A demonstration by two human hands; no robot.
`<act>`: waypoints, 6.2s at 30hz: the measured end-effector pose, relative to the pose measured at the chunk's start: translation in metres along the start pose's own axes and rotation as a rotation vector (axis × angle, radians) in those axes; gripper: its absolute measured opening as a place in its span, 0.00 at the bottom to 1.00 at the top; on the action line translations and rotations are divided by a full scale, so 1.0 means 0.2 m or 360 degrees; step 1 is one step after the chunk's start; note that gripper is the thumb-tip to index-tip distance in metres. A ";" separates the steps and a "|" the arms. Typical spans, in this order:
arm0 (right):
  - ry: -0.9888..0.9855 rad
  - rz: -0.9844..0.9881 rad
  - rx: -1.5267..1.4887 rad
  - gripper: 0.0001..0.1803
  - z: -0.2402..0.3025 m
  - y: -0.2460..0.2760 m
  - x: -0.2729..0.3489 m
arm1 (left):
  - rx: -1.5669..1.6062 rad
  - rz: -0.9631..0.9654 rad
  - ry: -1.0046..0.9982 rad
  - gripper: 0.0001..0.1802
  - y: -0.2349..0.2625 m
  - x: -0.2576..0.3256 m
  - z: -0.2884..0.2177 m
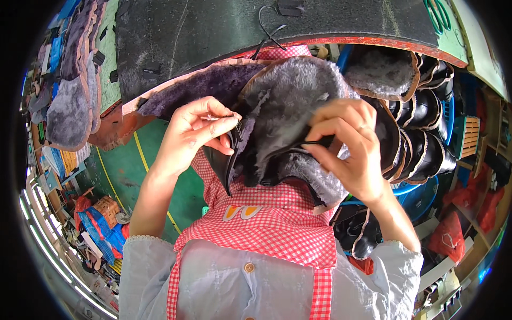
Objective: Trimming excess lining and materials from leather boots using scissors.
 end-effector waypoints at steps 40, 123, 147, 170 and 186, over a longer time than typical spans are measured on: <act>-0.0034 0.0053 -0.0299 0.18 0.22 -0.23 -0.30 | 0.0212 0.0166 0.0048 0.09 0.10 0.09 0.02; 0.0793 -0.1030 -0.0613 0.14 0.48 0.43 -0.27 | -0.1085 -0.0536 -0.1583 0.08 -0.12 0.16 -0.85; 0.0178 -0.0604 -0.0265 0.11 0.18 0.09 -0.84 | -0.0715 -0.0403 -0.1022 0.16 0.03 -0.18 -0.45; 0.0412 -0.0888 -0.0940 0.25 0.34 0.18 -0.80 | 0.0506 -0.0020 -0.0961 0.29 -0.02 -0.06 -0.48; 0.0446 -0.0696 -0.0338 0.18 0.31 0.22 -0.80 | 0.0819 0.0300 -0.1089 0.30 0.00 -0.09 -0.32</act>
Point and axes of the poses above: each hand's wrist, its own x-axis away from the middle knuckle, its own y-axis out of the back of the hand, z = x × y, the point moved 2 cm from there along -x, towards the middle knuckle, and after that the axes turned 6 degrees about z, right-handed, at the moved point
